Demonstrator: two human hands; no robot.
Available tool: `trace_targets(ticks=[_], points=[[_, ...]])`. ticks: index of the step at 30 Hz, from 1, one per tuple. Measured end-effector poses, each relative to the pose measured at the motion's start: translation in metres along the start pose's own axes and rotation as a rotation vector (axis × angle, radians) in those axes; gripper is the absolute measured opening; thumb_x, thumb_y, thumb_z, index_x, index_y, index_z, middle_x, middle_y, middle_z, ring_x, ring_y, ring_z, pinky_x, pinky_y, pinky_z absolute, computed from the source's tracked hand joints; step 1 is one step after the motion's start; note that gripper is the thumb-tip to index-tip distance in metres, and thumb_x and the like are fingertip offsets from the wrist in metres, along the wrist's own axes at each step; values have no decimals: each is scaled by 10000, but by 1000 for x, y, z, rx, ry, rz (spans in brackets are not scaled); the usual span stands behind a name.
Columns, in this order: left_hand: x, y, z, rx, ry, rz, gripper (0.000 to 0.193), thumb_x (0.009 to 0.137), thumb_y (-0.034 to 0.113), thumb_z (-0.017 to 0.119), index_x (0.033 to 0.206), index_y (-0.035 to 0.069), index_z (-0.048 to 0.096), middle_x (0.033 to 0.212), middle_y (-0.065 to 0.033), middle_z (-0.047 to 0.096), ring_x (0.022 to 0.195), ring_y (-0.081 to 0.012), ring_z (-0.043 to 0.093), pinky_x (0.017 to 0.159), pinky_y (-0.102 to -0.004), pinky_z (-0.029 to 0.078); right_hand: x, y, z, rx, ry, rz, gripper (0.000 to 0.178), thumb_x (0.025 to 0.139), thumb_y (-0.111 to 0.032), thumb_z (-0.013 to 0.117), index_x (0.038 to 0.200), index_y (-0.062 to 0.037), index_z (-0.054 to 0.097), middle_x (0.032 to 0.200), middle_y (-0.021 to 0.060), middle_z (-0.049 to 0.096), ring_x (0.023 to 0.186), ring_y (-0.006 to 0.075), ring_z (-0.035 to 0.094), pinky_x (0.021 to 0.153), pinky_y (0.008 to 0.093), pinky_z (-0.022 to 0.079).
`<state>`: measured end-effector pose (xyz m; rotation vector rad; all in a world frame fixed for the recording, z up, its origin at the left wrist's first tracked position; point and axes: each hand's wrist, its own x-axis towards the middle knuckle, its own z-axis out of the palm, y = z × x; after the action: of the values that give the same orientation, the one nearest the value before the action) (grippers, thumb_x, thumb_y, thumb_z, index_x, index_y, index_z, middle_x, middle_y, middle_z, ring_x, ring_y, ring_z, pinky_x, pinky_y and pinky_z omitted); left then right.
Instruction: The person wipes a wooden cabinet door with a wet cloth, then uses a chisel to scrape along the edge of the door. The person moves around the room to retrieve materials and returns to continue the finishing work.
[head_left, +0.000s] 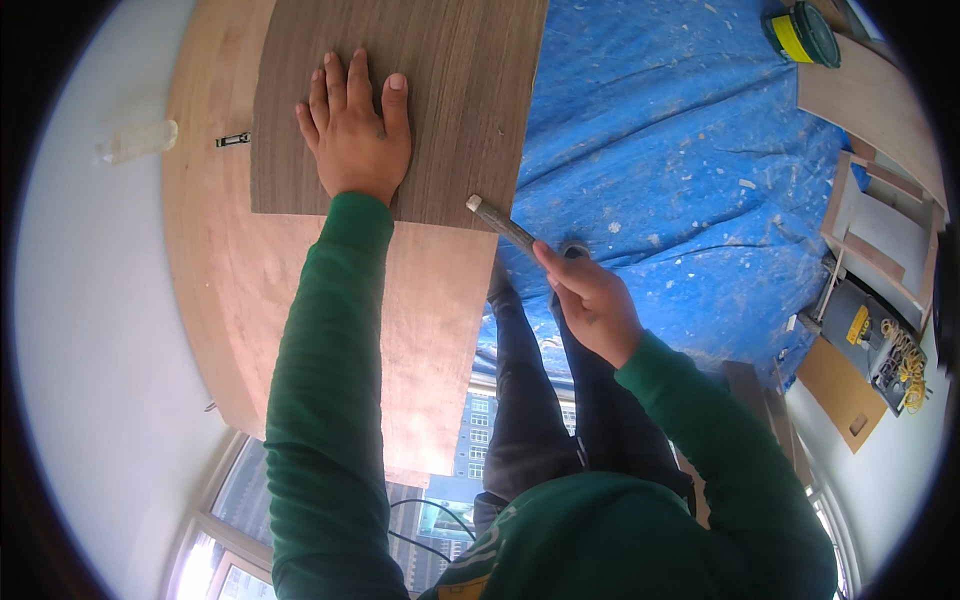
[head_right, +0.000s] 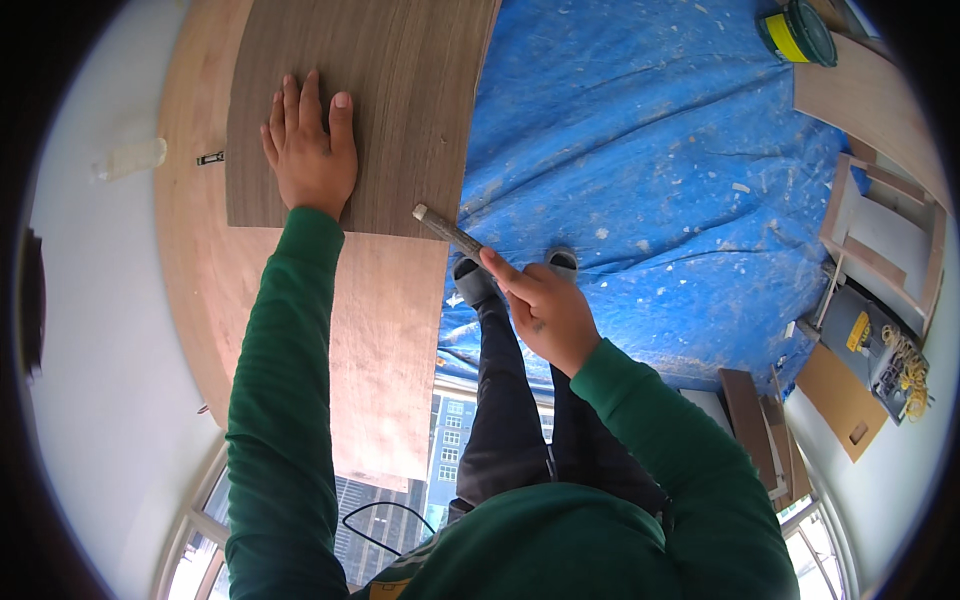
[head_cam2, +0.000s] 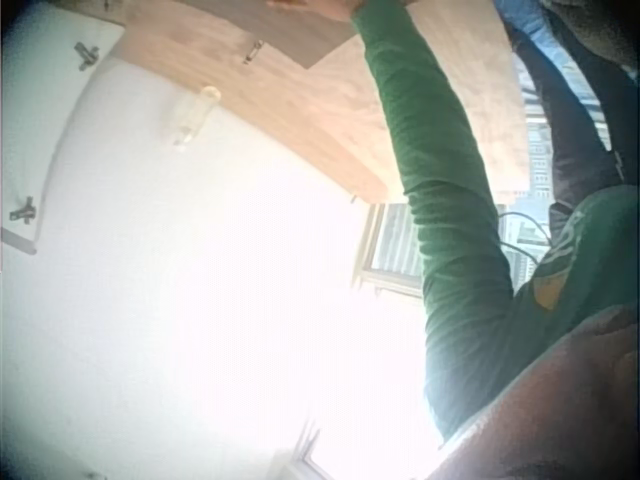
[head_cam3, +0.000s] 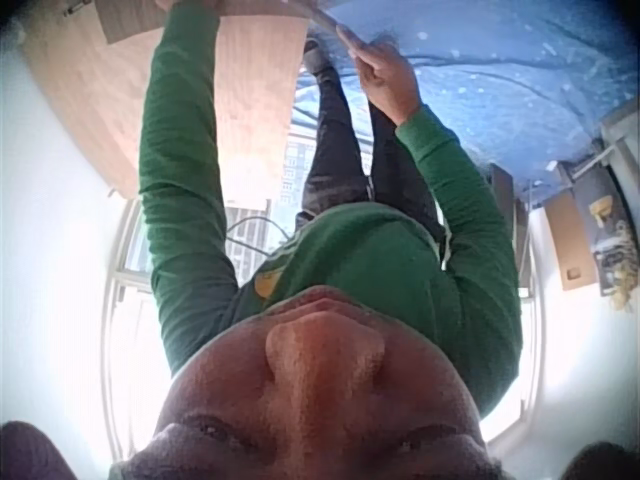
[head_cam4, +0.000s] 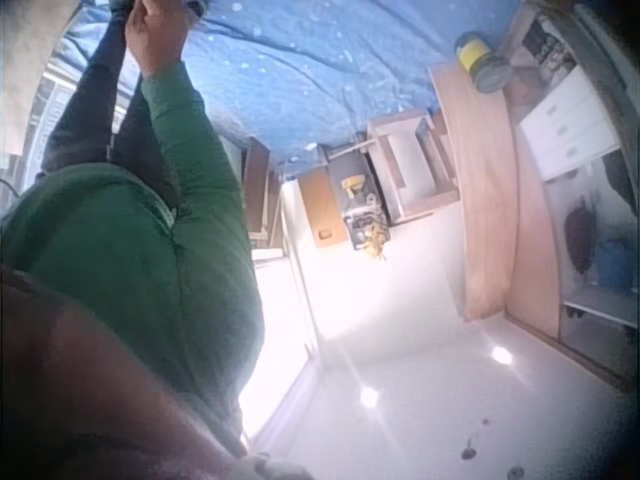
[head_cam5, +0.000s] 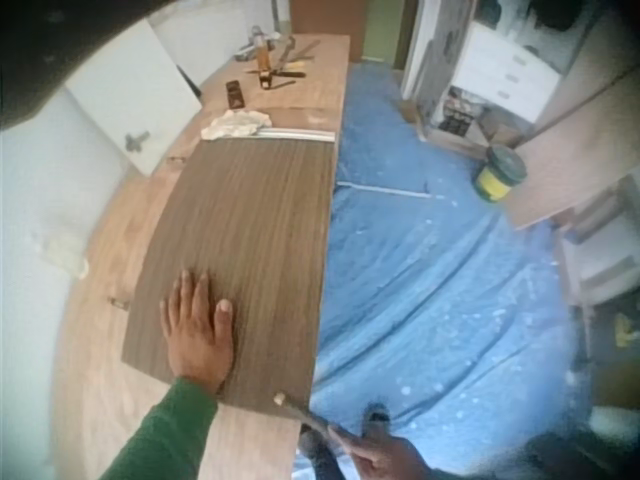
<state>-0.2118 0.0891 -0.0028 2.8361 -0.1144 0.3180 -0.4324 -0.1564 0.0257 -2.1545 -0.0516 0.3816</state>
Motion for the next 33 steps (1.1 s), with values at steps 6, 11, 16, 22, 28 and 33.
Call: trace_targets(ticks=[6,11,16,22,28,33], points=[[1,2,-1,-24,-37,-6,695,1065,597,341,1563,126,454,1657,-159,373,1564,-349,269,1285,-546,123,83,-9,-12,27,176,60,504,1031,-82,597,1505,-250,569,816,129,651,723,226,660,720,304,538],[1,1,-4,-16,-38,-10,680,1063,577,360,1561,124,456,1657,-162,375,1563,-353,269,1284,-547,121,-1,3,12,27,44,31,487,1032,-87,604,1497,-233,585,813,127,657,755,208,671,745,309,549],[2,3,-2,-9,-41,-1,672,1063,568,372,1557,122,462,1657,-162,374,1563,-352,270,1282,-549,120,111,-9,-28,112,192,124,465,1033,-109,616,1486,-212,595,845,143,675,760,205,682,738,298,531],[4,2,-3,2,-57,-9,666,1065,556,369,1554,115,465,1655,-165,376,1563,-353,269,1283,-547,119,25,13,-6,-57,98,-99,498,1042,-70,591,1521,-196,551,810,133,656,684,166,573,675,321,508],[5,4,-5,1,-78,-12,662,1066,548,373,1552,107,466,1659,-169,366,1566,-355,260,1284,-544,115,58,6,-37,150,283,170,612,977,11,620,1555,-151,497,825,143,637,685,288,625,636,405,520],[6,5,-4,7,-94,-12,659,1064,546,389,1552,111,469,1667,-174,349,1570,-354,250,1286,-540,103,21,15,-22,4,97,-92,645,983,29,597,1573,-202,475,821,113,575,699,271,582,634,382,496]])
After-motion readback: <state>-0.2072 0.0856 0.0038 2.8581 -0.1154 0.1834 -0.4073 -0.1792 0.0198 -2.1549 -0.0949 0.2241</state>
